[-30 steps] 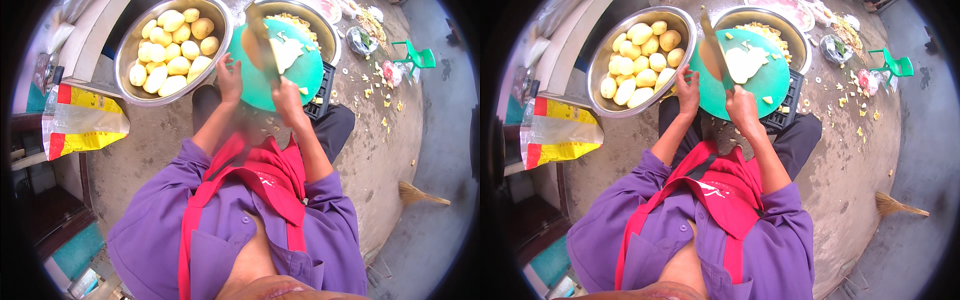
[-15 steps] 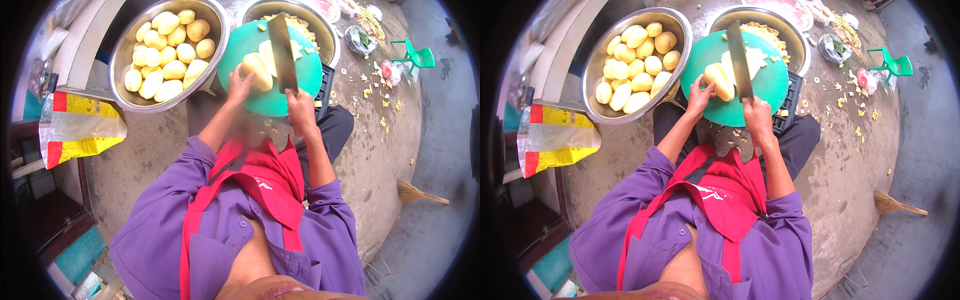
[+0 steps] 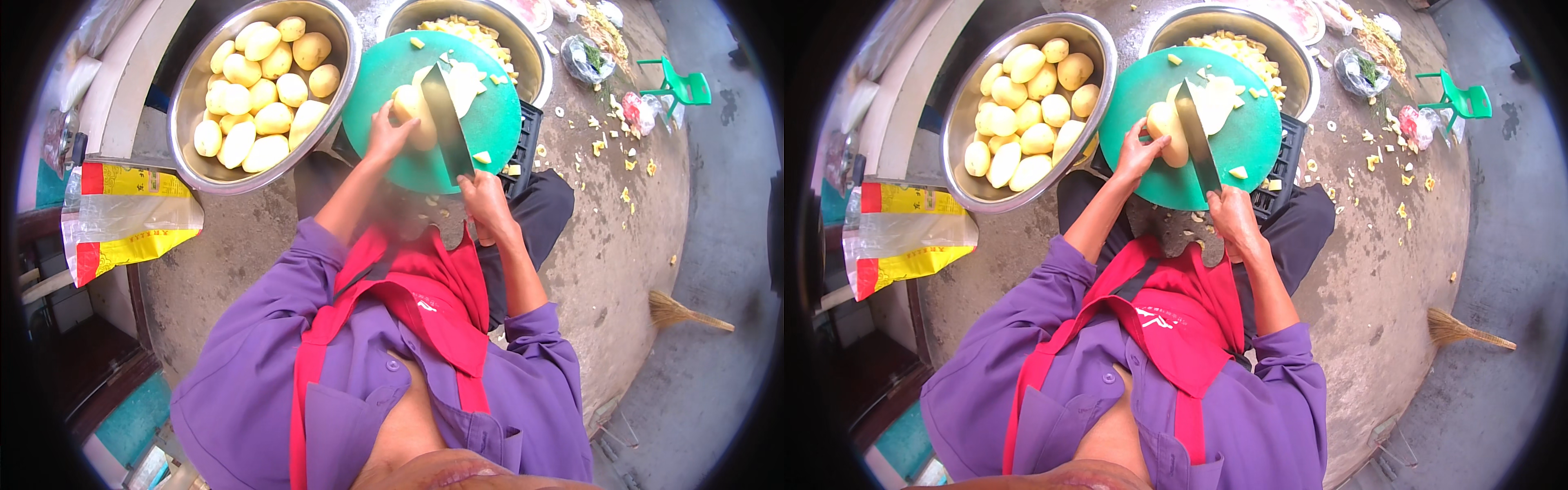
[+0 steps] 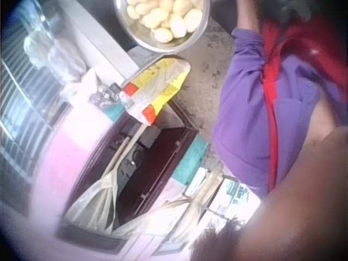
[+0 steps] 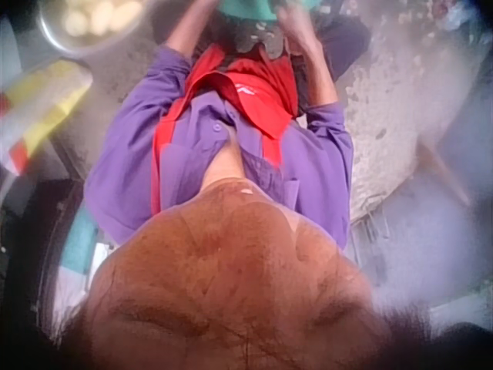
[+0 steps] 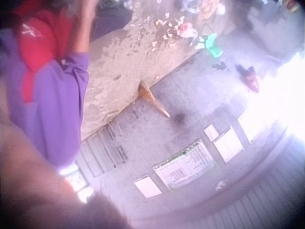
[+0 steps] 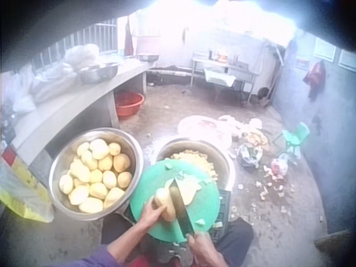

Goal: The person cuts peeled potatoes into small cubes using a large knife on a green cutting board. The diced pieces are transferred into a metal bowl, and the process is repeated with multiple potatoes.

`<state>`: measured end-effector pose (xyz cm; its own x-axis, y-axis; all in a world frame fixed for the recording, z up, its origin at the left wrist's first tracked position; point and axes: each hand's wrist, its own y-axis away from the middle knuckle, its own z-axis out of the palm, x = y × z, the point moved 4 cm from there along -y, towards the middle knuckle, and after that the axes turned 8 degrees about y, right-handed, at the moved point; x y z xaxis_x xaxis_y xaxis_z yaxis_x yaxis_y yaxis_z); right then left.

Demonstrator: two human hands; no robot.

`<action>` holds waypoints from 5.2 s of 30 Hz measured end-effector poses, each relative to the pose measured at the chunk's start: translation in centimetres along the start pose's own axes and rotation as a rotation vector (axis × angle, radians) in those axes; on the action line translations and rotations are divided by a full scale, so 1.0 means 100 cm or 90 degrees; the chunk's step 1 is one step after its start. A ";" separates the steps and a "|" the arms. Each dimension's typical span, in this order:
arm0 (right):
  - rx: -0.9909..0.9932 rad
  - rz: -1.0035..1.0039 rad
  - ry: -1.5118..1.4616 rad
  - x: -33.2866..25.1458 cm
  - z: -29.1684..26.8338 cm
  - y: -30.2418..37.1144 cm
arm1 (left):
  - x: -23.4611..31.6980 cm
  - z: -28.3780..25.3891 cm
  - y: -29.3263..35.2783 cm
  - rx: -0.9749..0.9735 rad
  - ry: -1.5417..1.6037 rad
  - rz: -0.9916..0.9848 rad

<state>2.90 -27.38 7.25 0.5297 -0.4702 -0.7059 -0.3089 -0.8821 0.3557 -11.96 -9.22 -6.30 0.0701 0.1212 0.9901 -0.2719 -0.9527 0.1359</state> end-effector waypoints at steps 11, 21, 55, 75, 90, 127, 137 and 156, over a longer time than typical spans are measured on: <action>0.001 0.088 -0.047 0.006 -0.001 0.001 | 0.019 -0.026 0.009 0.030 -0.143 0.003; 0.001 -0.019 0.125 0.019 -0.003 -0.012 | 0.051 -0.022 -0.026 -0.124 -0.451 0.041; 0.088 -0.011 0.069 -0.019 0.039 -0.040 | 0.029 -0.007 0.010 0.038 -0.133 0.112; 0.034 -0.017 0.198 -0.021 0.055 -0.045 | 0.015 -0.013 0.009 0.089 -0.137 0.139; 0.214 0.078 -0.177 0.002 -0.053 -0.024 | 0.071 0.036 -0.099 0.083 -0.376 0.219; 0.090 0.116 -0.248 0.029 -0.033 -0.057 | 0.100 0.021 -0.127 0.128 0.133 0.115; 0.054 0.089 -0.260 0.020 -0.036 -0.096 | 0.053 0.052 -0.146 0.215 0.289 0.108; -0.030 -0.008 -0.218 0.037 -0.050 -0.130 | 0.058 0.092 -0.153 0.065 -0.543 0.094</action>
<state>12.78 -17.80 3.10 0.2347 -0.4295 -0.8720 -0.2638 -0.8916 0.3682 1.48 3.46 -2.95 0.7470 -0.2173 0.6283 -0.2509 -0.9673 -0.0362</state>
